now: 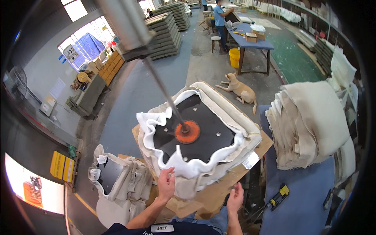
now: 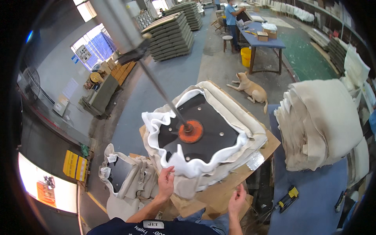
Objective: The person stretches white fabric over a black seat base, trims excess material with a utility knife, and secures the fabric using a staple gun. The person repeatedly adjusts and pulls the fabric to ensure a tight fit around the edges.
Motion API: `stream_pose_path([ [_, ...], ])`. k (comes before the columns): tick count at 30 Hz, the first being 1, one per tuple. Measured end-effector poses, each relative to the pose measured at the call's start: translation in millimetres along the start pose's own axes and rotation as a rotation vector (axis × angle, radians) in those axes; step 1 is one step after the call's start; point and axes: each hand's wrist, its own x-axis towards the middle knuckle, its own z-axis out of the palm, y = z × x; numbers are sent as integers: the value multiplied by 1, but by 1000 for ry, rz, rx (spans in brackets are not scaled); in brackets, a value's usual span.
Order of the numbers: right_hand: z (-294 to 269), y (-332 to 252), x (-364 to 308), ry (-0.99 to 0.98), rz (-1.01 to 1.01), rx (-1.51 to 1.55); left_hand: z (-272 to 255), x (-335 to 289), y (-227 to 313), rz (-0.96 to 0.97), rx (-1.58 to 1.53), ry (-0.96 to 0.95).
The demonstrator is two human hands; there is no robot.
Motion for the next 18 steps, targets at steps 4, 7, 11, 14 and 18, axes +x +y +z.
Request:
stream_pose_path([
  [4, 76, 8, -35, -68, 108, 273, -33, -1, -70, -210, -282, -2],
  [7, 117, 42, -40, 2, 162, 338, -41, -14, -119, -481, -508, -80],
  [11, 97, -35, -44, 35, 355, 499, -49, -35, -127, -850, -657, -399],
  [14, 79, -18, -44, 16, 286, 444, -39, -48, -119, -844, -720, -653],
  [18, 74, -58, -61, -32, 623, 384, -10, -61, -105, -885, -815, -1066],
])
